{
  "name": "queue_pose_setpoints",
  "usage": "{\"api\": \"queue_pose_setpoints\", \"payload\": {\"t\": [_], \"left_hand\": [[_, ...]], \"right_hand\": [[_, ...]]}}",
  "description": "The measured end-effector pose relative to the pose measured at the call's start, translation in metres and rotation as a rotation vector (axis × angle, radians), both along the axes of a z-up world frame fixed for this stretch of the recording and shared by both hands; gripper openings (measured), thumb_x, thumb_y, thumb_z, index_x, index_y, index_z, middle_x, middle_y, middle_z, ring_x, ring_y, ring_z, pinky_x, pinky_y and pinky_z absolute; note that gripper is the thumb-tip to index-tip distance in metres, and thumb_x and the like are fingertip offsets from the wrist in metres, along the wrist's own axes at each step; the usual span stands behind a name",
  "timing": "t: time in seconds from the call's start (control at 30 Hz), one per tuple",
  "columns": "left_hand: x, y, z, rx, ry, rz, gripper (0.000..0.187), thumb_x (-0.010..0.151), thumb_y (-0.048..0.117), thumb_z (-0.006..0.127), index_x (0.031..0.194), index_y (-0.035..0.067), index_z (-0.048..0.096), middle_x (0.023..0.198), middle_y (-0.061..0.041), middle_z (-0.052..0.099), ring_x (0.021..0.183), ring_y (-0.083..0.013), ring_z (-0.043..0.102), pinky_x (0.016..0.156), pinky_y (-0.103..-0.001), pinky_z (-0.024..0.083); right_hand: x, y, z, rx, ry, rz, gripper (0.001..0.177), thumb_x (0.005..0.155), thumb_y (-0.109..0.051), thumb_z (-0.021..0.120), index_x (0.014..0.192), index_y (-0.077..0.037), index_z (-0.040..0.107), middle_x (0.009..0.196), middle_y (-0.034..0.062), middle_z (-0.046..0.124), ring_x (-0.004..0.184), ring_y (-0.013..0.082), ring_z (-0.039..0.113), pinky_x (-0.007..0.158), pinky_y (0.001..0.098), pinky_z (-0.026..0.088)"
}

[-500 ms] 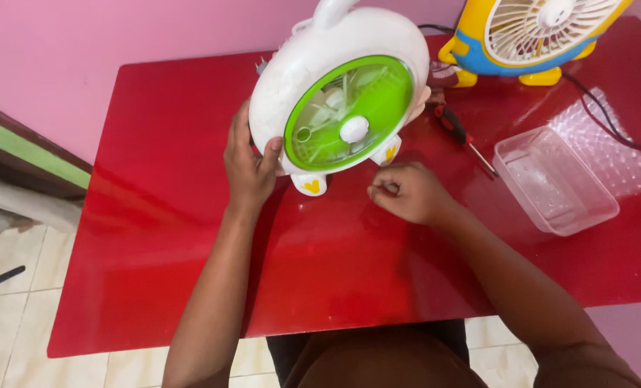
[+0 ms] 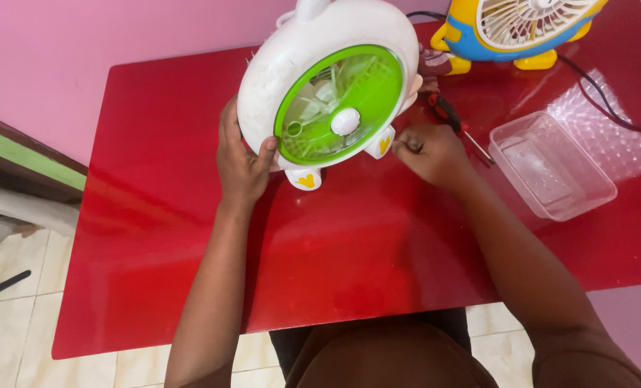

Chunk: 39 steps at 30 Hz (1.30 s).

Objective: The person assembles a small white and green electric fan by attaching the front grille, inserting a central cap, and securing it by hand. They then wipe the fan's exterior with a cloth.

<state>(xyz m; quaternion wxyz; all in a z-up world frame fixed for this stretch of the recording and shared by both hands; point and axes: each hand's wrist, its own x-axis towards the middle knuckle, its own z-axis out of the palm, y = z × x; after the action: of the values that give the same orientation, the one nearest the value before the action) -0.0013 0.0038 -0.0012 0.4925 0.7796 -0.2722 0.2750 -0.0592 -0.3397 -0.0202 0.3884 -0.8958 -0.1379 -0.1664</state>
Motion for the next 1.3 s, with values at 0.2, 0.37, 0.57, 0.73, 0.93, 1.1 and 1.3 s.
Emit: {"api": "queue_pose_setpoints", "payload": {"t": [0.2,0.37,0.57,0.73,0.93,1.1,1.3], "left_hand": [[0.002,0.002,-0.006,0.057,-0.033,0.106,0.079,0.102,0.066,0.058,0.151,0.005,0.046,0.15,-0.019,0.049,0.138,-0.0368,0.055,0.111,-0.045,0.051],[0.018,0.017,-0.021,0.074,-0.055,0.255,0.071,0.103,0.064,0.055,0.139,0.003,0.052,0.129,-0.017,0.056,0.118,-0.0341,0.062,0.095,-0.046,0.054],[0.033,0.029,-0.037,-0.089,0.08,0.144,0.052,0.113,0.052,0.045,0.117,0.001,0.057,0.094,-0.01,0.061,0.083,-0.0204,0.061,0.075,-0.035,0.05],[0.034,0.028,-0.039,-0.128,0.083,0.084,0.047,0.114,0.046,0.043,0.114,0.001,0.055,0.091,-0.007,0.06,0.079,-0.0146,0.057,0.069,-0.031,0.048],[0.032,0.027,-0.033,-0.136,0.133,0.037,0.037,0.117,0.037,0.042,0.118,0.002,0.052,0.093,-0.007,0.063,0.08,-0.0145,0.06,0.071,-0.031,0.05],[0.031,0.028,-0.035,-0.142,0.16,-0.025,0.053,0.107,0.051,0.051,0.124,0.001,0.046,0.101,-0.008,0.068,0.086,-0.0178,0.067,0.074,-0.031,0.053],[0.031,0.011,-0.041,-0.226,0.173,0.077,0.053,0.101,0.034,0.063,0.138,-0.001,0.046,0.126,-0.016,0.051,0.122,-0.0252,0.056,0.102,-0.037,0.047]], "right_hand": [[0.009,-0.005,-0.016,0.0,0.05,-0.119,0.031,0.085,-0.022,0.078,0.106,-0.004,0.064,0.082,0.0085,0.065,0.071,0.0214,0.062,0.064,0.0346,0.051],[0.009,0.002,-0.018,-0.137,0.159,-0.069,0.038,0.086,-0.033,0.079,0.109,-0.005,0.065,0.092,0.0089,0.07,0.077,0.0234,0.068,0.067,0.0374,0.053],[0.006,0.014,-0.009,-0.151,0.114,0.104,0.038,0.085,-0.028,0.077,0.117,-0.009,0.069,0.095,0.0098,0.072,0.085,0.0258,0.068,0.073,0.0399,0.054],[0.004,0.017,-0.007,-0.194,0.167,0.051,0.036,0.084,-0.03,0.077,0.113,-0.01,0.071,0.093,0.0094,0.071,0.08,0.0266,0.067,0.071,0.0405,0.054],[0.004,0.024,-0.008,-0.18,0.2,0.06,0.035,0.084,-0.032,0.077,0.108,-0.007,0.07,0.086,0.0084,0.07,0.07,0.0253,0.065,0.064,0.0394,0.052],[0.003,0.026,-0.008,-0.134,0.295,0.012,0.032,0.088,-0.033,0.076,0.101,-0.005,0.07,0.08,0.0094,0.07,0.066,0.0238,0.066,0.063,0.0378,0.051],[0.003,0.03,-0.005,-0.135,0.233,-0.006,0.031,0.089,-0.033,0.075,0.105,-0.006,0.069,0.081,0.0094,0.07,0.068,0.0236,0.066,0.063,0.0387,0.051]]}}
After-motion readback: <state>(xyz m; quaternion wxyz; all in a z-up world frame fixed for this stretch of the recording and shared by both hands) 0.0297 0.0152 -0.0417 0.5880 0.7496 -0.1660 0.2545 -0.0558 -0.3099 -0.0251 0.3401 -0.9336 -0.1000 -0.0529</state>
